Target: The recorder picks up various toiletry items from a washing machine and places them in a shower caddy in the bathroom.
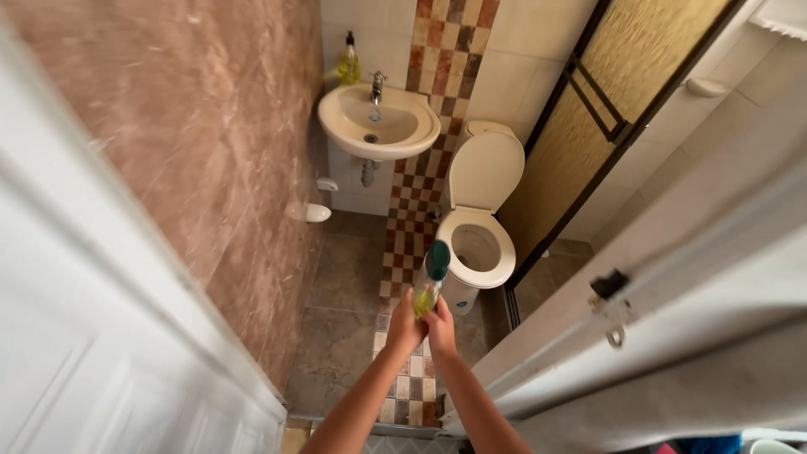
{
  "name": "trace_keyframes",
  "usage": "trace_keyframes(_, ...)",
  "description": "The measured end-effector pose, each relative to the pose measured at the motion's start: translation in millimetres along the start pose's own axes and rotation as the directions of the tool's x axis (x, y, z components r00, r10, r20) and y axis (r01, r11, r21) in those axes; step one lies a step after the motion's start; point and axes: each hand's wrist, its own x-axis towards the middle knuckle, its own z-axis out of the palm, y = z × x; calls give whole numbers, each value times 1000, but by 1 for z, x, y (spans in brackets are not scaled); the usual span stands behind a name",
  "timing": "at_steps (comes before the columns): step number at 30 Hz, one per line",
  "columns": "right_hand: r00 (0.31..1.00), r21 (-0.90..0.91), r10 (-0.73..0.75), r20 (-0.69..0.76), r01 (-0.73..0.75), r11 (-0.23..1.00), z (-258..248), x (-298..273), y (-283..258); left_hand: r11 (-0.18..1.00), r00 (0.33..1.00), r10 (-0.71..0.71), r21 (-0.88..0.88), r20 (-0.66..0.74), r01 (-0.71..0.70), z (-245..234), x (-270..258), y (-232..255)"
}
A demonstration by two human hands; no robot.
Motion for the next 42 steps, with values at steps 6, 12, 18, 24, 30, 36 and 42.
trace_keyframes(6,997,49,-23,-74,27,998,10,84,-19,799,982,-145,-571,121,188,48,143,-49)
trace_keyframes(12,980,-70,-102,-170,91,993,-3,186,5,988,985,-55,-130,163,77,31,233,-19)
trace_keyframes(18,947,-104,-104,-305,75,992,-28,252,4,456,822,-289,-685,491,569,76,324,-28)
trace_keyframes(24,887,-38,-42,-461,27,999,-27,265,-112,991,859,119,-1,498,-136,78,363,67)
trace_keyframes(30,768,-176,-250,-590,179,968,-98,268,-171,936,737,277,1,617,-352,104,357,207)
trace_keyframes(36,553,-102,-308,-774,372,923,-178,275,-185,928,641,281,-30,714,-373,222,354,216)
trace_keyframes(42,428,-177,-343,-836,381,907,-285,297,-215,859,576,480,-221,662,-462,295,365,298)
